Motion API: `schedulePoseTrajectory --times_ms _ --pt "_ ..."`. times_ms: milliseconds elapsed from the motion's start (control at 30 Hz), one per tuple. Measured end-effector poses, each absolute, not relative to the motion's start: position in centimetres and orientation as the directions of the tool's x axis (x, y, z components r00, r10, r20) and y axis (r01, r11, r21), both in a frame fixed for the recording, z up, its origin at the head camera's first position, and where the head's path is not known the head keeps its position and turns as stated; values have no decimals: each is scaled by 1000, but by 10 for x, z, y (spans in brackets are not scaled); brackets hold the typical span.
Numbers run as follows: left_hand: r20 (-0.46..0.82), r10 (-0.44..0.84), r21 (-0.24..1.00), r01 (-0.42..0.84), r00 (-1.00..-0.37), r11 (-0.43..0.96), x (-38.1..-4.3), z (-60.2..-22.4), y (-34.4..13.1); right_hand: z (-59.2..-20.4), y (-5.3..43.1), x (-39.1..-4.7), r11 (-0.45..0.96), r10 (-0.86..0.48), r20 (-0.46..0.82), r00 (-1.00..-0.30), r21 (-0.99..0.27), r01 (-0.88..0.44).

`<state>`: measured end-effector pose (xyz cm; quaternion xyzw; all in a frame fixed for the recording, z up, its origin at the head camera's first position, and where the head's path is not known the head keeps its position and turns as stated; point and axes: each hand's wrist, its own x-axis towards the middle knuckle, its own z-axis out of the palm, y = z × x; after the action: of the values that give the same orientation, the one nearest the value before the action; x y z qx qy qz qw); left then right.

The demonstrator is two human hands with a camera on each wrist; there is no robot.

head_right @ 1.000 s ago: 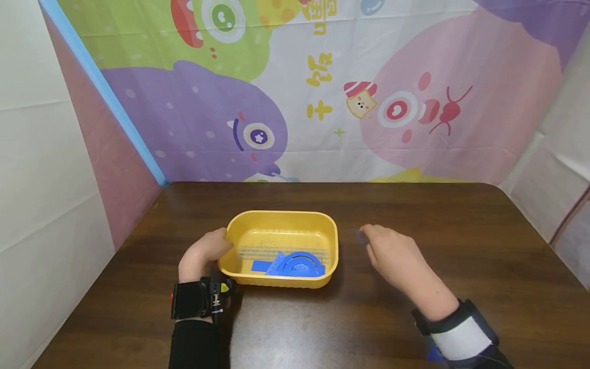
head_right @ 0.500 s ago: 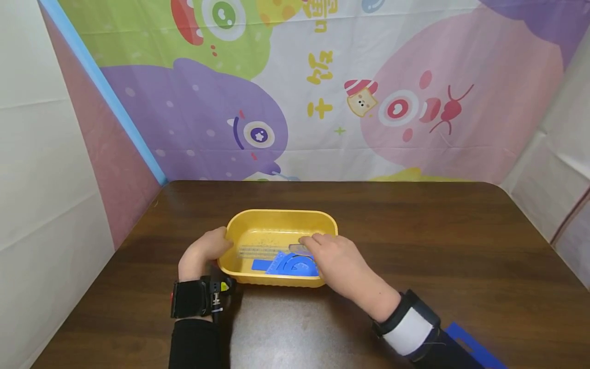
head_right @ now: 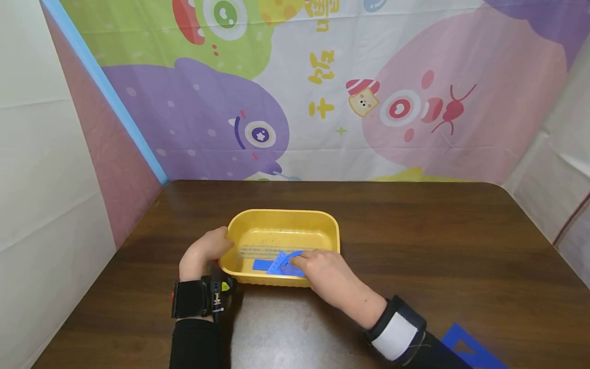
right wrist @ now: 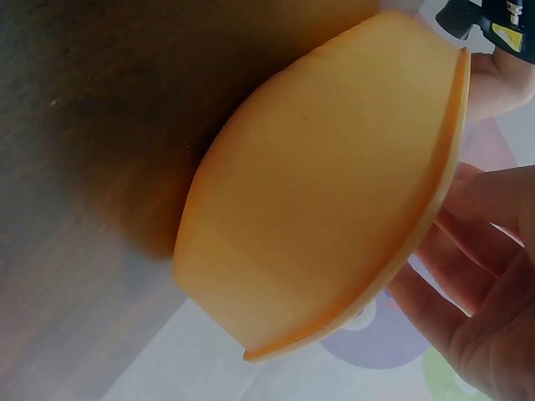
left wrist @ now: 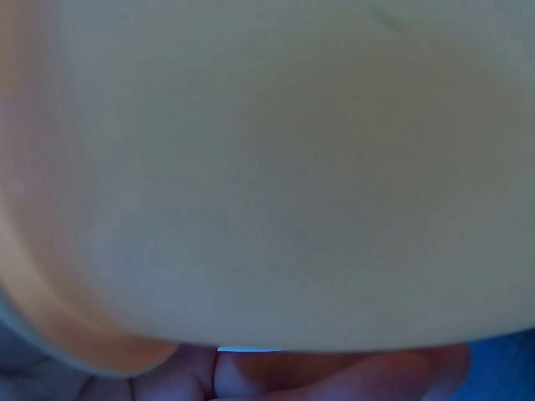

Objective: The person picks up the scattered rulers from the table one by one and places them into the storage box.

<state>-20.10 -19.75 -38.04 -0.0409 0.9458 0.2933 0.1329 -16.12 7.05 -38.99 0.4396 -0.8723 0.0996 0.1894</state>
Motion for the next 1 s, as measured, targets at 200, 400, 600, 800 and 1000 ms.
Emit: schedulePoseTrajectory --times_ms 200,400,600,800,1000 --pt "-278 0 547 -158 -961 822 -201 -380 -197 -389 74 -160 597 -717 421 -555 -38 -801" --pt "-276 12 554 -149 -961 819 -201 -380 -197 -389 94 -160 638 -667 471 -577 -38 -769" --pt "-266 9 545 -142 -964 826 -201 -377 -198 -385 124 -163 709 -584 523 -621 -43 -703" --pt "-276 7 557 -154 -961 816 -200 -377 -199 -384 149 -160 781 -522 449 -725 -90 -618" --pt "-282 -4 560 -168 -959 811 -200 -377 -197 -385 173 -156 813 -504 381 -775 -95 -575"
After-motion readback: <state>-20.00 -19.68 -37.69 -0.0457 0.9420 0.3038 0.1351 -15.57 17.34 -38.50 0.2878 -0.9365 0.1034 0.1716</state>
